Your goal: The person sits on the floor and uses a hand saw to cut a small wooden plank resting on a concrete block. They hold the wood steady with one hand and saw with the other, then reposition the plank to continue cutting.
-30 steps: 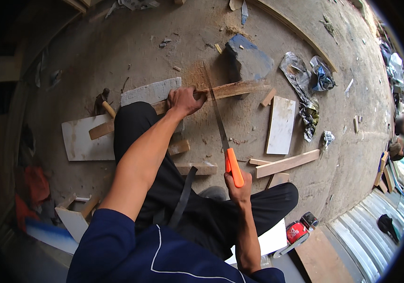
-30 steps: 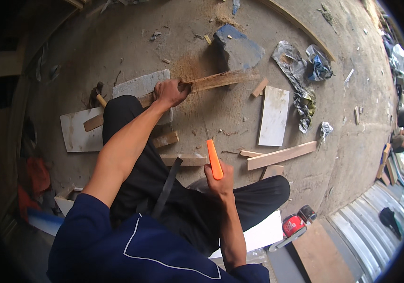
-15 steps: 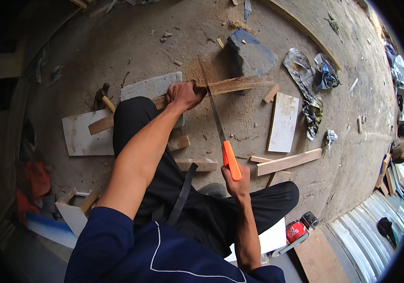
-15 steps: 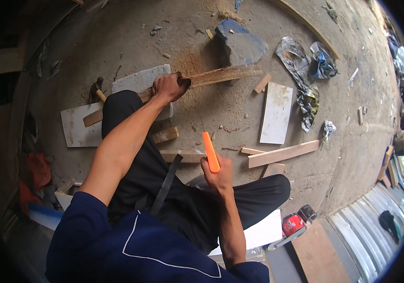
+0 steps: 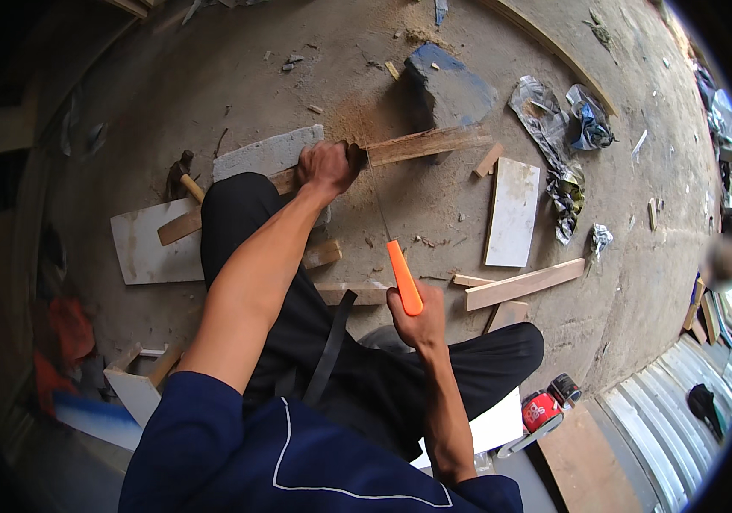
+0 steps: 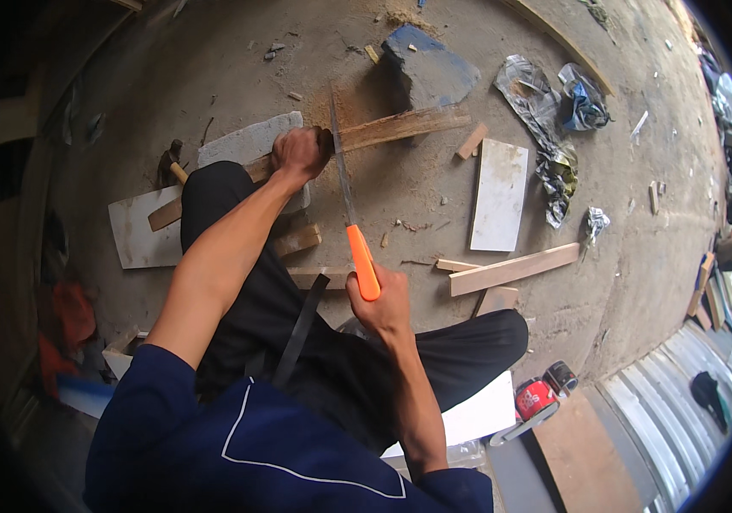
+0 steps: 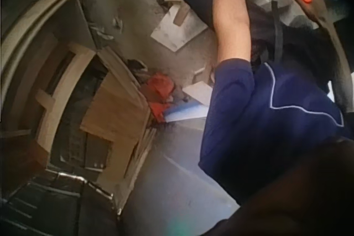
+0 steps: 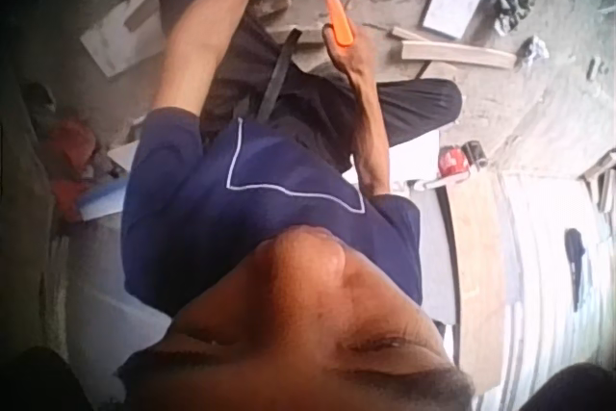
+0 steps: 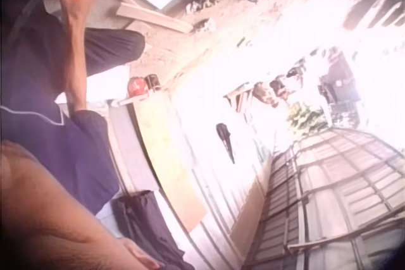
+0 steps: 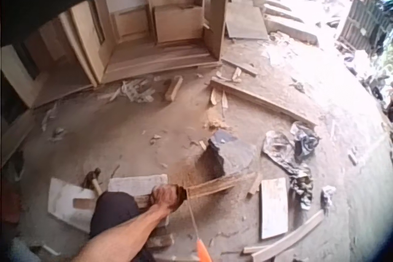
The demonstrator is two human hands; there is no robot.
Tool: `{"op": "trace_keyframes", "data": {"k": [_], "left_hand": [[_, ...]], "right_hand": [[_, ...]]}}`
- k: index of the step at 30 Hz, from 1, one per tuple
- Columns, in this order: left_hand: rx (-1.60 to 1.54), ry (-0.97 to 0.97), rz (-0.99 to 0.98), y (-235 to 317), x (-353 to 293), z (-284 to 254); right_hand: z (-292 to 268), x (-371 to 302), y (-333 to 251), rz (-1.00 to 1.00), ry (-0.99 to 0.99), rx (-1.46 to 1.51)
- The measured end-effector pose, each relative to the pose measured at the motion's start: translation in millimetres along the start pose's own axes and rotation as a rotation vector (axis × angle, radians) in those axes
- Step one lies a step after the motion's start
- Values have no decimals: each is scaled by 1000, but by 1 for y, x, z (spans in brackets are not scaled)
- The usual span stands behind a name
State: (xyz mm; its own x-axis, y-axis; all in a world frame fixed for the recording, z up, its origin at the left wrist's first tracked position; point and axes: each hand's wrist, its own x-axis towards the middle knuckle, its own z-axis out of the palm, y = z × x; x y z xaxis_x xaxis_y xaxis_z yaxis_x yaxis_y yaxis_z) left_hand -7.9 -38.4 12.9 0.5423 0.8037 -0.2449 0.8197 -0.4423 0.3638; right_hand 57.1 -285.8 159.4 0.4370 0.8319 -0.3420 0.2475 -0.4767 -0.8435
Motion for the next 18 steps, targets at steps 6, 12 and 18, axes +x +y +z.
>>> {"op": "trace_keyframes", "data": {"k": [6, 12, 18], "left_hand": [[-29, 7, -40, -2, 1, -2], [6, 158, -26, -15, 2, 11], [12, 40, -74, -5, 9, 15]], "right_hand": [[4, -8, 3, 46, 38, 10], [0, -33, 22, 12, 57, 21], [13, 63, 9, -25, 79, -33]]}}
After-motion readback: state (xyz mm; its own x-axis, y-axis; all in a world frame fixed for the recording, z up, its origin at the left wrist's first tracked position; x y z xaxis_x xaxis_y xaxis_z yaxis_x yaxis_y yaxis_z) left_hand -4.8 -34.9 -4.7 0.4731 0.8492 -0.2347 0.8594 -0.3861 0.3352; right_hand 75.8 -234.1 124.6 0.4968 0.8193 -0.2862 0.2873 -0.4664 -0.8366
